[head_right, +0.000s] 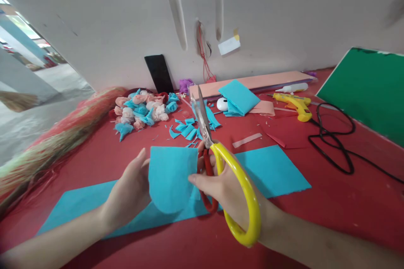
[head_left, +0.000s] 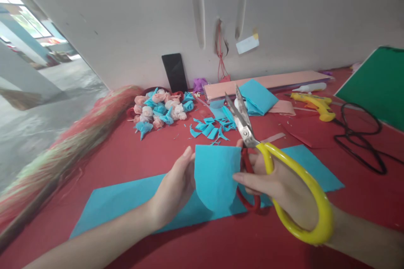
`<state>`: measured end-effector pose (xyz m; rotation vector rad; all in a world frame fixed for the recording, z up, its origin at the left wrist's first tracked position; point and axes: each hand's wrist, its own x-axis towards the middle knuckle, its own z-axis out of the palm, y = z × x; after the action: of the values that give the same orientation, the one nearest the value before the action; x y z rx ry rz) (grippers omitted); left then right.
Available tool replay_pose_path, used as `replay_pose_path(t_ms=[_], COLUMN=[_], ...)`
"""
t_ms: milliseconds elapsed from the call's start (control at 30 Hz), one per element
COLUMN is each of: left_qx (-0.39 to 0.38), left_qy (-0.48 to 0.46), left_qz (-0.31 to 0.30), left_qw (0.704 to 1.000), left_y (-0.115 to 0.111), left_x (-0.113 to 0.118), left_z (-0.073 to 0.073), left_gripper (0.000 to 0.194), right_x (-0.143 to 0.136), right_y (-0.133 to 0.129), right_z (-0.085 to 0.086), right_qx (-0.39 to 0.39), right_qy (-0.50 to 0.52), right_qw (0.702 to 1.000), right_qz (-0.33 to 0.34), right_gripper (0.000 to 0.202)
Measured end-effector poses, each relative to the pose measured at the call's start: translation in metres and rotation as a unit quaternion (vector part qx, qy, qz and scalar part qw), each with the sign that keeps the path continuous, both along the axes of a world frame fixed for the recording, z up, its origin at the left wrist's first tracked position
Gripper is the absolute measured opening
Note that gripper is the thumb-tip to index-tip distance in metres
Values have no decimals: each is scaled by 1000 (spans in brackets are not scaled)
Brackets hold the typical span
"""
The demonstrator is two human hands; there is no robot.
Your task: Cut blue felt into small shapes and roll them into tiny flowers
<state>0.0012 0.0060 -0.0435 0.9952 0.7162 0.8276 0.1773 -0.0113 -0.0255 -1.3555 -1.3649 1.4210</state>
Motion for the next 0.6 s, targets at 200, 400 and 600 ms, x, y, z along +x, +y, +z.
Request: replay_pose_path(t_ms=[200, 400, 600], left_qx=[43, 36, -22], left_qy=[91, 76, -8], left_qz=[-8, 61, 52], left_qw=[995, 995, 998], left_y=[-4, 4, 14], left_x=[3, -3, -15], left_z=[0, 10, 28], left_gripper=[13, 21, 27], right_x=[-2, -5, -5], right_y=[-3, -3, -8], right_z=[-4, 2, -7], right_qx=[43, 24, -20], right_qy=[26, 38, 112], right_qw=[996, 999, 991], right_qz=[-71, 1, 76], right_gripper=[15, 26, 12])
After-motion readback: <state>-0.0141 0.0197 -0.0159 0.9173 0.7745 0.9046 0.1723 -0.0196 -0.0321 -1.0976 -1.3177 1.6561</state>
